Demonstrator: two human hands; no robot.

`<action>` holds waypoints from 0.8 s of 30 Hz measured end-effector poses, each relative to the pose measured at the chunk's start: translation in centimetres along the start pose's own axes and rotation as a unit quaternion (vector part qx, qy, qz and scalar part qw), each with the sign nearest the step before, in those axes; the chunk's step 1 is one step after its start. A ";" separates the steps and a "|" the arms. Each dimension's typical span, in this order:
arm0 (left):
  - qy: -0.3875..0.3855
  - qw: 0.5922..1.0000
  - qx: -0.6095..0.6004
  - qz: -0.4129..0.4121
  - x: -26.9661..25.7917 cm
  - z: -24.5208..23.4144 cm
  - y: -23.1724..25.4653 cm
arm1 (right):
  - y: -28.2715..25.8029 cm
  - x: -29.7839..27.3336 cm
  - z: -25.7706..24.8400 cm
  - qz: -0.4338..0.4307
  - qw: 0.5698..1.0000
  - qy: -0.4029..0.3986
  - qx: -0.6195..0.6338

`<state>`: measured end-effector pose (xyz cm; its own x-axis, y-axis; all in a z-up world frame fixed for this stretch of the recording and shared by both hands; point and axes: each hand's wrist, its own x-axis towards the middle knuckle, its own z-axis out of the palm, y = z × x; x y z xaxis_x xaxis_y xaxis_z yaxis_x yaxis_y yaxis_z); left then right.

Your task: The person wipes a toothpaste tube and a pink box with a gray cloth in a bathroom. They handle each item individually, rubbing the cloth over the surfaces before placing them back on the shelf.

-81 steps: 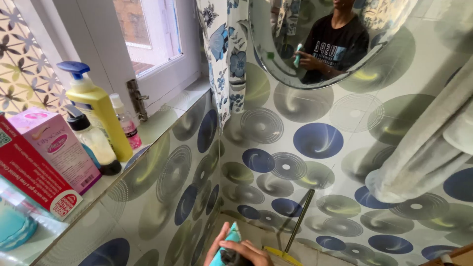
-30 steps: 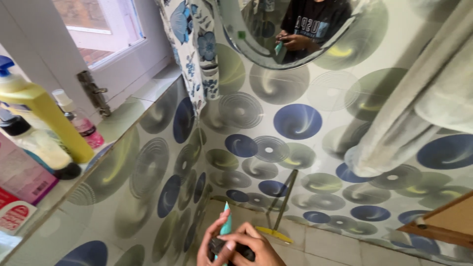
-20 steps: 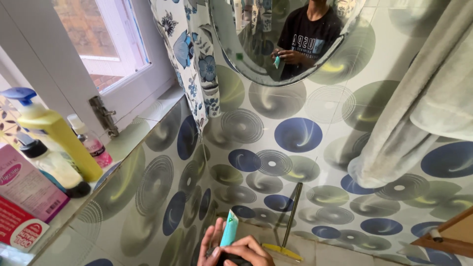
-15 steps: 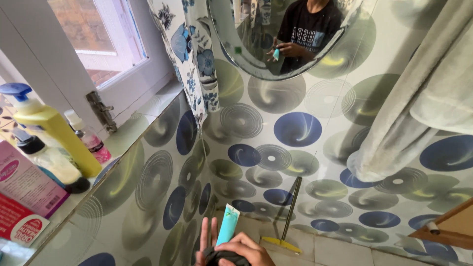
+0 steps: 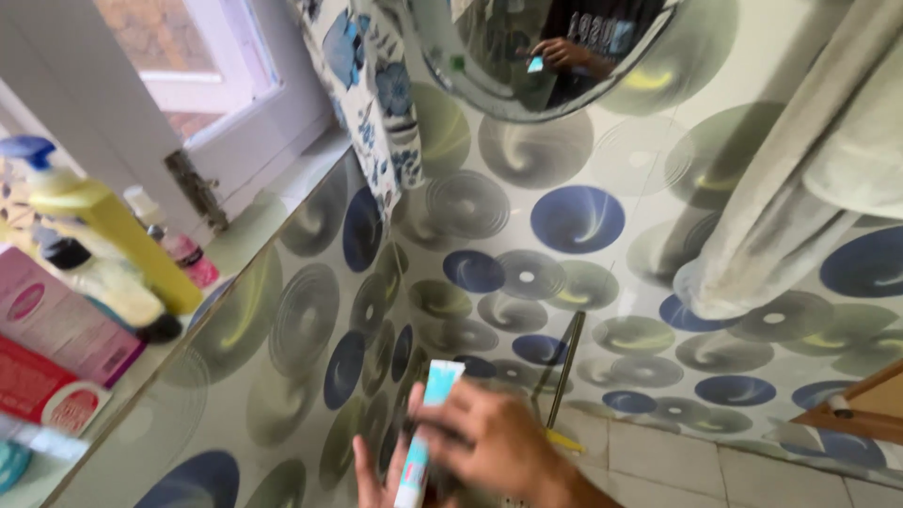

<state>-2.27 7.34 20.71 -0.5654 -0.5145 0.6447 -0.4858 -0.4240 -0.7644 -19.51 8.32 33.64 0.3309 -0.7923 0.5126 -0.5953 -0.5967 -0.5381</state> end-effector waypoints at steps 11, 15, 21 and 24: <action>-0.057 -0.366 -0.836 -0.404 4.1 -5.2 -5.0 | -0.3 -0.8 -0.2 0.012 0.999 0.014 -0.028; -0.044 -0.333 -0.832 -0.441 4.8 -5.7 -6.3 | -2.5 -3.0 0.2 -0.110 0.991 -0.010 -0.075; -0.052 -0.351 -0.843 -0.405 4.8 -6.8 -6.9 | -1.1 -1.6 -1.4 -0.029 0.999 0.016 -0.007; -0.076 -0.282 -0.866 -0.406 5.2 -6.7 -7.0 | -1.9 -1.9 -1.3 -0.009 0.999 0.038 -0.011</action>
<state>-6.31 12.66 29.51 -0.1072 -0.9840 0.1423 0.8242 -0.0079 0.5662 -19.95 11.13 34.64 0.2858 -0.7695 0.5711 -0.6059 -0.6069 -0.5144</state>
